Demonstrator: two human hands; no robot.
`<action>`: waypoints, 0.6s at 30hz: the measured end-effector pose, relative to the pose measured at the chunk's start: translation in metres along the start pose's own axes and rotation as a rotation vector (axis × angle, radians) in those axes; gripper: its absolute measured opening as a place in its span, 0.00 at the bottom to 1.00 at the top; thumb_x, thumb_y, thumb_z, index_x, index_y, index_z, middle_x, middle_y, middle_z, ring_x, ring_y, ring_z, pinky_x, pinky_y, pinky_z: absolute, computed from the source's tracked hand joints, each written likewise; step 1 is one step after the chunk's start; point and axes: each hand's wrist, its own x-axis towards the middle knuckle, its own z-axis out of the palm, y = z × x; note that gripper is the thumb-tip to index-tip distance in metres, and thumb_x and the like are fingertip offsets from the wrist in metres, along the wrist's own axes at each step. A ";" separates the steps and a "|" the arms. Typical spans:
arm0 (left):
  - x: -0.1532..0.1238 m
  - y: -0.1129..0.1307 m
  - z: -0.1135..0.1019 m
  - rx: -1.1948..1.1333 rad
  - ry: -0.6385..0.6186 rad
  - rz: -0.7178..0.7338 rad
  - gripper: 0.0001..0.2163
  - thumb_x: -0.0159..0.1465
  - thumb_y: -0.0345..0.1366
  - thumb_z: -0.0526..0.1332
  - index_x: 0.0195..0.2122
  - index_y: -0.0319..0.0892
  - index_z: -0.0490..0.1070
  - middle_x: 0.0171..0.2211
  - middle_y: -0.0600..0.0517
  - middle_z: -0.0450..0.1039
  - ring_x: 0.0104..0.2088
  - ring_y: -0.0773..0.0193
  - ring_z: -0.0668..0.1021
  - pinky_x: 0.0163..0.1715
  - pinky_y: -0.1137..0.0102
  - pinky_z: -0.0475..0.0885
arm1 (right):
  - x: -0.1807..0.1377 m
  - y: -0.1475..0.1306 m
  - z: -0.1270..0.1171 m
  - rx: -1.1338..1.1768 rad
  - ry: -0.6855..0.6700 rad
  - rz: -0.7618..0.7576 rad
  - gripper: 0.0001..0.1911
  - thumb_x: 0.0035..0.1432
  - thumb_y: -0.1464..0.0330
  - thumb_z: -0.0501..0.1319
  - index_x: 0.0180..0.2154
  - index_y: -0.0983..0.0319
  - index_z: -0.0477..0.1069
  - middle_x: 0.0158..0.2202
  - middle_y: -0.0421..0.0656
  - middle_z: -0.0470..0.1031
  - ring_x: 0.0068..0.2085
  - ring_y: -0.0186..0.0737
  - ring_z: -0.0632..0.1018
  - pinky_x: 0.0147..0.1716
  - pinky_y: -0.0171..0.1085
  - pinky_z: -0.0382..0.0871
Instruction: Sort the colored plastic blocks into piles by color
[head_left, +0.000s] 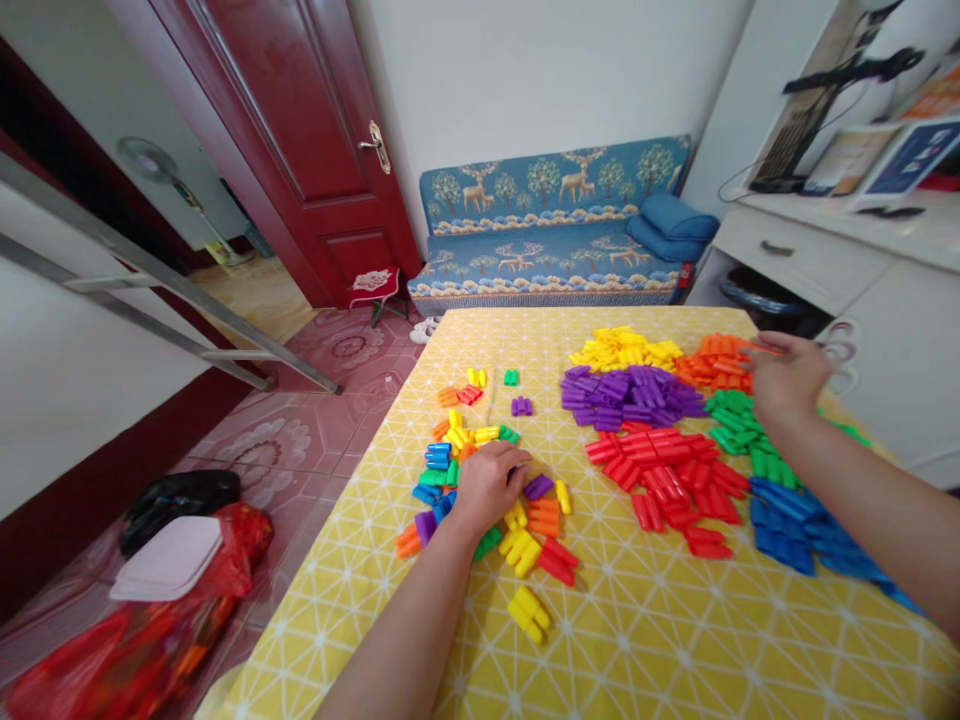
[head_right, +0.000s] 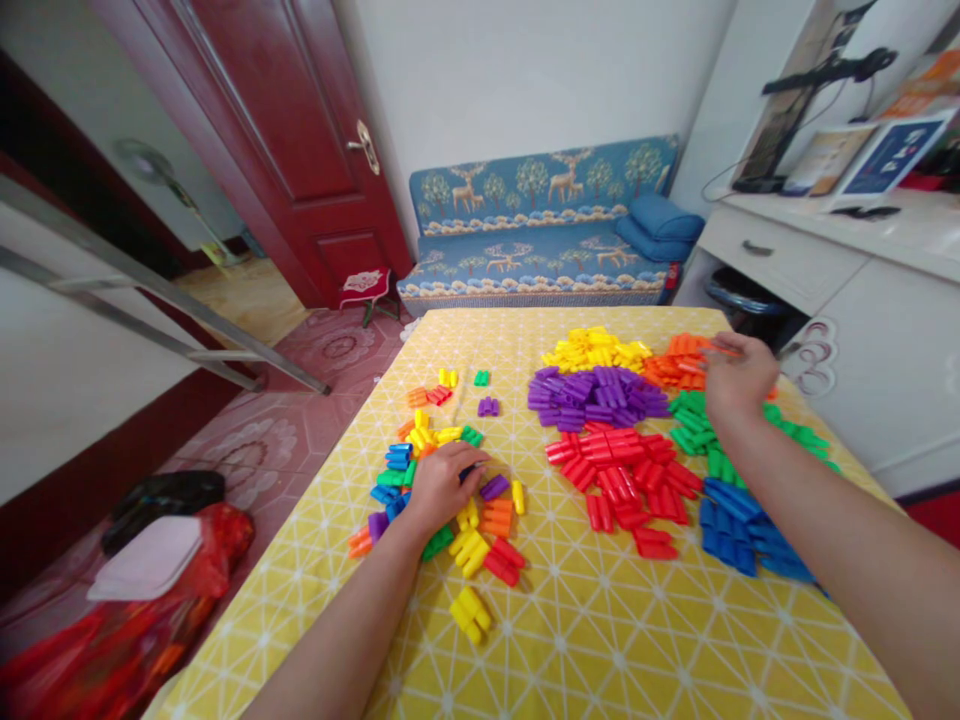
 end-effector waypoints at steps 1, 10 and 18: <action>0.000 0.000 0.000 0.000 0.001 0.000 0.09 0.63 0.32 0.59 0.42 0.45 0.76 0.40 0.50 0.77 0.42 0.61 0.77 0.42 0.69 0.71 | -0.022 -0.014 -0.001 0.019 -0.096 -0.069 0.14 0.52 0.77 0.61 0.43 0.70 0.73 0.43 0.59 0.76 0.36 0.39 0.80 0.35 0.39 0.71; 0.000 0.000 0.000 0.007 0.004 -0.005 0.09 0.63 0.32 0.58 0.42 0.45 0.76 0.40 0.50 0.77 0.42 0.61 0.77 0.42 0.68 0.72 | -0.254 -0.064 -0.048 -0.249 -1.299 -0.483 0.46 0.43 0.59 0.70 0.62 0.60 0.58 0.62 0.53 0.61 0.62 0.56 0.63 0.60 0.54 0.58; 0.000 -0.006 0.007 -0.015 0.152 -0.020 0.10 0.64 0.31 0.57 0.42 0.43 0.75 0.43 0.49 0.76 0.44 0.61 0.75 0.45 0.67 0.71 | -0.293 -0.051 -0.018 -0.417 -1.230 -0.584 0.45 0.47 0.64 0.65 0.65 0.62 0.51 0.66 0.52 0.53 0.66 0.52 0.54 0.63 0.54 0.50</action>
